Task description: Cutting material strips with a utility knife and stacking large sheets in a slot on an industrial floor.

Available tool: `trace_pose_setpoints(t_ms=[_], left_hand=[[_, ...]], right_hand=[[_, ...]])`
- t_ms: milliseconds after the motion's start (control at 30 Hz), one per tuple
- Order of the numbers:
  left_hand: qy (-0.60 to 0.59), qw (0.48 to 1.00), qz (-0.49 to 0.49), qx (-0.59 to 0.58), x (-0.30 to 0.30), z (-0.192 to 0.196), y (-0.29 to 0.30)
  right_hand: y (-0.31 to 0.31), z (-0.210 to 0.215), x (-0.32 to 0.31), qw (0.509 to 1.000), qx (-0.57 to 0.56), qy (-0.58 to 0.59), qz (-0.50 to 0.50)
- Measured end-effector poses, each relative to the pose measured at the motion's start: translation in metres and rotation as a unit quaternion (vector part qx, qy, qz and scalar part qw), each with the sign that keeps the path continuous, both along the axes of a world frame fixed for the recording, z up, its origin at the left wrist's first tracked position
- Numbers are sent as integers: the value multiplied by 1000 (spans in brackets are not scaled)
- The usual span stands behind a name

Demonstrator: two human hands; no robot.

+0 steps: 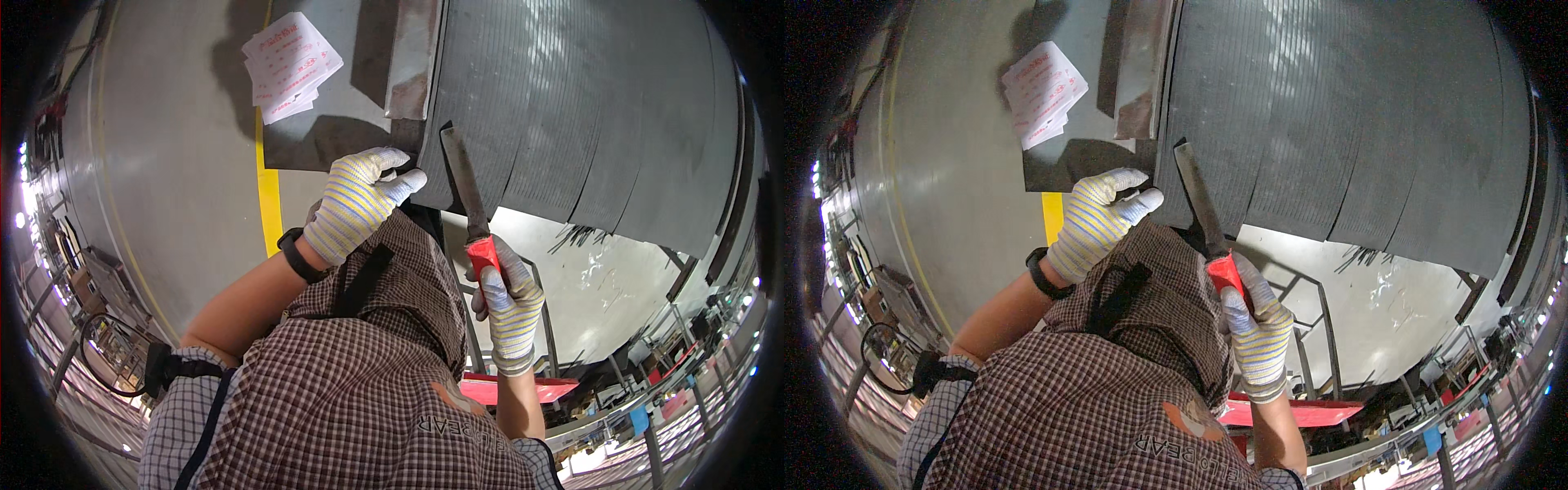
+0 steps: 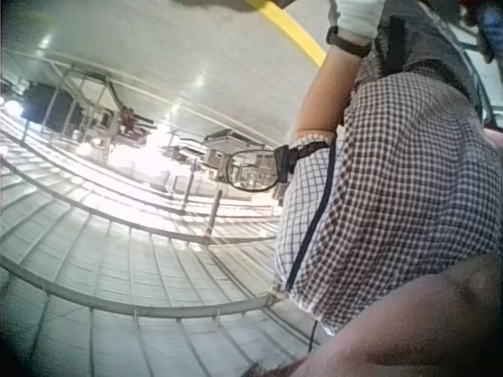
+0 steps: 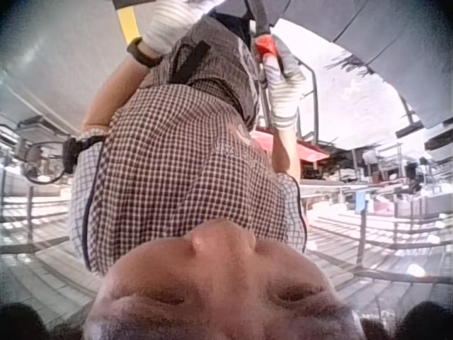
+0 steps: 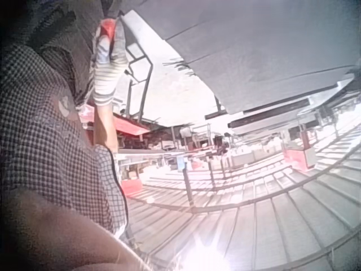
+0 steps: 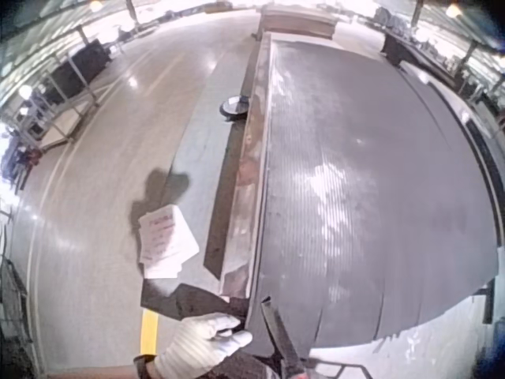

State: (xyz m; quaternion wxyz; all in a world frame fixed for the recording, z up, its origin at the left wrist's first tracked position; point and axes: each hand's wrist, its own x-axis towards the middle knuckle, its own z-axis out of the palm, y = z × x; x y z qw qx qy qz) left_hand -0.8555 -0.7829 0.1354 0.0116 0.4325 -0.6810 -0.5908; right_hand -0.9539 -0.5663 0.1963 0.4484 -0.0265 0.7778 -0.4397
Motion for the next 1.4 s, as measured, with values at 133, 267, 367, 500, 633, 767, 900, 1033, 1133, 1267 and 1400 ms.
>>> trace_pose_setpoints(t_ms=[133, 267, 367, 500, 633, 767, 900, 1033, 1133, 1267, 1400], left_hand=[[8, 1000, 21, 16, 0, -2, 2], [1, 999, 17, 29, 2, 3, -3], [41, 981, -19, -191, -1, 12, -13], [14, 876, -139, -461, -18, 22, -32], [24, 841, -248, -479, -45, 18, -59], [33, 851, -273, -447, -53, 10, -72], [17, 870, -295, -394, -78, 1, -84], [-2, 838, -292, -461, -104, 2, -111], [167, 659, -453, -577, -113, 0, -103], [184, 563, -590, -549, -113, -11, -82], [213, 547, -557, -588, -114, -32, -79]], right_hand=[[-2, 0, 0, 1000, 11, -9, 15], [1, -5, 2, 998, 12, 45, 43], [7, -8, 4, 997, 7, 64, 39], [12, -1, 8, 993, 88, 51, 52], [4, 5, 15, 984, 43, 160, 72], [-7, 7, 35, 956, 57, 271, 95], [-21, 12, 60, 936, 141, 310, 90], [-43, 22, 88, 888, 222, 382, 123], [-55, 27, 97, 860, 287, 396, 149], [-69, 30, 106, 848, 313, 404, 137], [-78, 28, 107, 836, 356, 390, 151]])
